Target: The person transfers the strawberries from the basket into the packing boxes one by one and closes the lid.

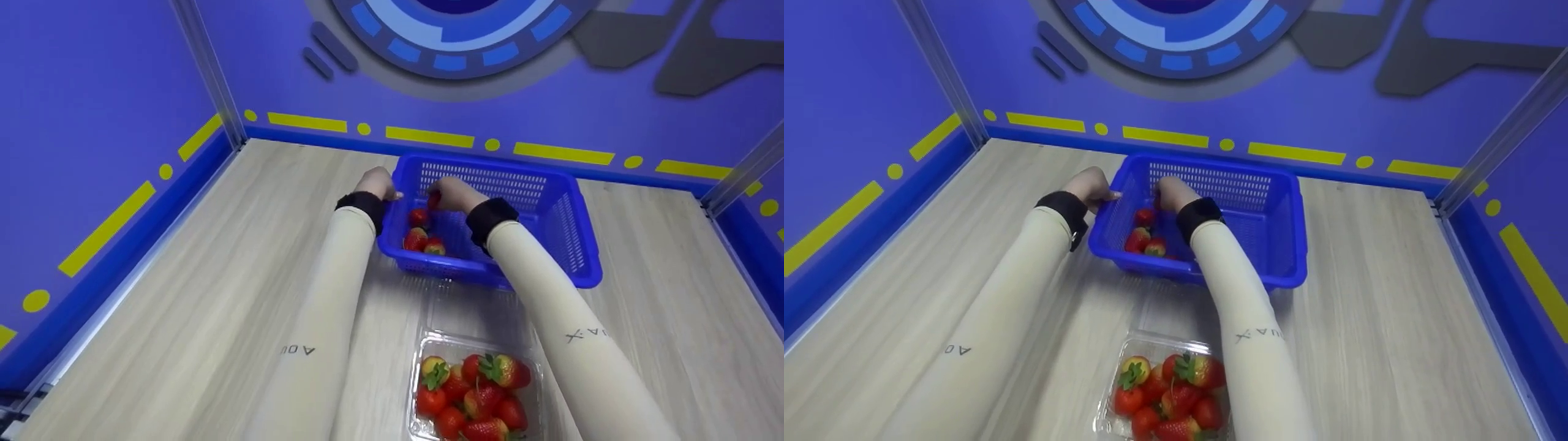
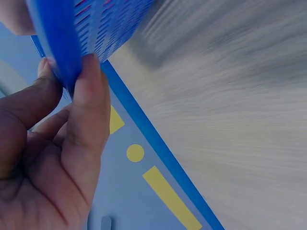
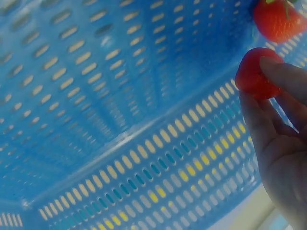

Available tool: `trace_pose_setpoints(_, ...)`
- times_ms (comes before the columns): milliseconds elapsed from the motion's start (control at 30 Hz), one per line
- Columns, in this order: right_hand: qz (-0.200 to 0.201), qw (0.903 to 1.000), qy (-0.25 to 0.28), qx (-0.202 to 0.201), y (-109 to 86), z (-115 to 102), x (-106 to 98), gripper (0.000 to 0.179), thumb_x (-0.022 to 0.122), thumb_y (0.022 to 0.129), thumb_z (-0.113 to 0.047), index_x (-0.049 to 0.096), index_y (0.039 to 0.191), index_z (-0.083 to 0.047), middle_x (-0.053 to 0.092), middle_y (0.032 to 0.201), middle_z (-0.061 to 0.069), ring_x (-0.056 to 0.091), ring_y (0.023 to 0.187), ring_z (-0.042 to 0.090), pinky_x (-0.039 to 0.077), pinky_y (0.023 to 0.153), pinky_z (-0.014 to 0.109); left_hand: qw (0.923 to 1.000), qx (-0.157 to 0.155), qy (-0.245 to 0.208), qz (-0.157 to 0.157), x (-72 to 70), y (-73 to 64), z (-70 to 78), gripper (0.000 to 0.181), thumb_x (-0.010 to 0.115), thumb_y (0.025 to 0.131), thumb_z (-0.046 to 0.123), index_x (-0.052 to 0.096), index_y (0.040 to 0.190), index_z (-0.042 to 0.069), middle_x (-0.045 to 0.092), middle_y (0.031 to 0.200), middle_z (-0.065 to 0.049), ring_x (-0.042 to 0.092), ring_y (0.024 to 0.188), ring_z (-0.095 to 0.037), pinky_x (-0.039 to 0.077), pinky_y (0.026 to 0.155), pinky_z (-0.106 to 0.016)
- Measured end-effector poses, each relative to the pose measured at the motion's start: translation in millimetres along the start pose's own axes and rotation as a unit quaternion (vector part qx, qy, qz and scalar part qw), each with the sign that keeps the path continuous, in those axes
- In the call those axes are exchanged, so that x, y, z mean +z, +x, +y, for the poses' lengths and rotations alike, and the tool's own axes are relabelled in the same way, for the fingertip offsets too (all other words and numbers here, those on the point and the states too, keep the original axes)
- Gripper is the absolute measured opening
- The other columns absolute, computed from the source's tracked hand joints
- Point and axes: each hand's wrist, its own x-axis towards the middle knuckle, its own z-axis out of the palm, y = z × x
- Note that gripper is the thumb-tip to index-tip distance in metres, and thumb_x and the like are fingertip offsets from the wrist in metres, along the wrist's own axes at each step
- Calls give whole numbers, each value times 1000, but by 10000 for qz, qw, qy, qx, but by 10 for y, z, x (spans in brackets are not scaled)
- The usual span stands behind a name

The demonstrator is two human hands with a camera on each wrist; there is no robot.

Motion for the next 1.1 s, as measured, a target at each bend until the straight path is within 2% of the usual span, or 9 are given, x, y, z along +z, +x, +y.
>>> trace_pose_setpoints(67,93,9999,98,-25,-49,38,-45,18,67,85,6,71,102,10,72,97,27,64,89,37,57,91,49,9999,63,-65,101,67,134,-31,54,78,89,42,69,124,2,73,117,-8,67,103,-17,57,97,-28)
trace_pose_setpoints(167,219,9996,158,27,-145,106,-121,16,67,83,7,71,98,9,73,96,26,66,90,38,57,90,49,9982,240,-506,216,128,181,-62,47,76,92,36,69,122,0,74,111,-11,69,95,-19,60,89,-28)
trace_pose_setpoints(267,333,9992,207,102,-248,160,-193,20,68,83,8,72,102,8,73,99,27,67,95,40,57,93,50,9946,220,-1014,-9,-51,-315,29,40,71,97,27,68,123,-3,73,107,-13,69,85,-18,61,80,-24)
trace_pose_setpoints(367,418,9988,235,54,-333,193,-242,28,68,82,8,70,110,10,72,104,29,67,99,42,56,95,52,9915,146,-1296,-24,-148,-639,71,34,67,100,22,69,121,-5,72,98,-11,59,66,-12,53,60,-18)
trace_pose_setpoints(567,510,9976,428,195,-470,234,-325,41,65,80,10,67,121,11,71,113,31,66,106,44,56,97,53,9884,335,-1470,-192,-98,-645,-16,39,64,102,21,65,125,-10,68,97,-16,53,60,-15,46,44,-19)
trace_pose_setpoints(667,528,9965,551,354,-528,252,-372,43,65,82,9,65,124,11,69,120,33,64,112,45,54,102,53,9923,548,-1093,-194,-75,-640,-58,38,62,103,22,66,123,-10,65,90,-13,54,61,-15,50,51,-20)
trace_pose_setpoints(800,654,9946,656,466,-625,275,-445,46,66,83,7,62,129,12,66,125,35,62,116,47,52,106,54,9934,973,-584,167,-125,-735,-31,34,58,103,23,68,115,-7,66,97,-13,58,79,-20,57,77,-29)
trace_pose_setpoints(933,884,9931,695,339,-766,276,-580,47,68,84,5,61,129,14,65,125,36,61,117,48,50,108,57,9856,1493,-551,579,-287,-861,56,37,58,103,21,65,124,-9,69,126,-21,65,112,-29,54,107,-40)
trace_pose_setpoints(1100,1218,9892,772,276,-1027,158,-780,47,69,87,3,59,132,11,61,129,35,58,122,49,48,108,59,9707,2086,-902,779,-525,-1022,90,49,57,105,19,51,145,-8,55,150,-24,59,135,-33,47,118,-41)
